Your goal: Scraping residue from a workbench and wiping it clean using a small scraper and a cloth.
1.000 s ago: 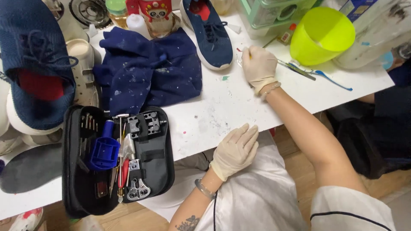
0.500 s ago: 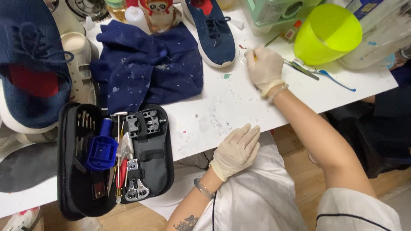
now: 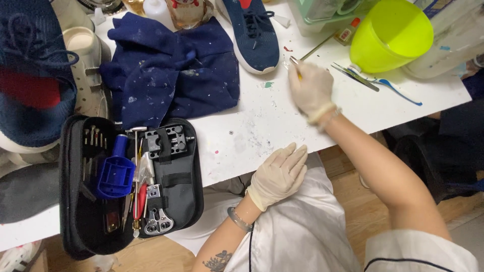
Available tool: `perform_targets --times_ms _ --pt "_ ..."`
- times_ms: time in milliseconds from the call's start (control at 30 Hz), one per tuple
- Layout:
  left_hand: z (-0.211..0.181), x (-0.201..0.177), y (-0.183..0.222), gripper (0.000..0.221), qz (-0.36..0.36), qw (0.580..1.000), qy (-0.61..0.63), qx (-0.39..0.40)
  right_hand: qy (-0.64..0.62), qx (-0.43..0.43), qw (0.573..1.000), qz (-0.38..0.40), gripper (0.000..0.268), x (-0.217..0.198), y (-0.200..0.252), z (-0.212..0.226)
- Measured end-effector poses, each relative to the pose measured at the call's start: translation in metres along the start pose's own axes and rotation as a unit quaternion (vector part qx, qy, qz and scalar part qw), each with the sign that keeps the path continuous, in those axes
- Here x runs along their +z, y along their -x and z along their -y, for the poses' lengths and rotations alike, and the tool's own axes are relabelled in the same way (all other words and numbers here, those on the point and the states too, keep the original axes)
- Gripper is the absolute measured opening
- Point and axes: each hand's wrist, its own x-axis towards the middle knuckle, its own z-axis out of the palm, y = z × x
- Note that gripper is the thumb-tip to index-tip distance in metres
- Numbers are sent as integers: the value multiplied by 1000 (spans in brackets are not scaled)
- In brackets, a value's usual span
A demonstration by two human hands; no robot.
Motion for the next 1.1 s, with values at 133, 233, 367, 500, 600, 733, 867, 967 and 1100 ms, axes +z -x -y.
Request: perform_targets --times_ms 133,233,367,500,600,733,867,967,1100 --pt "1 1 1 29 -15 1000 6 -6 -34 -31 999 4 43 -6 32 -5" --pt "-1 2 1 28 -10 1000 4 -9 14 -43 999 -13 46 1 8 -19" --pt "0 2 0 29 -5 1000 -5 -3 -17 19 999 -36 50 18 -20 -29" --pt "1 1 1 31 0 1000 -6 -8 -46 -7 999 16 45 -1 17 -8" --pt "2 1 0 29 -15 1000 -9 -6 -30 27 999 18 54 0 11 -17" --pt "0 2 2 28 -20 1000 -2 -9 36 -34 992 -116 47 24 -12 -38" --pt "-2 24 13 31 -50 998 -16 -32 4 -17 998 -55 39 12 9 -23" --pt "-1 14 10 30 -50 998 -17 -32 -4 -16 998 -62 40 19 3 -28" --pt "1 5 5 29 -19 1000 -11 -6 17 -28 996 -88 46 29 -11 -41"
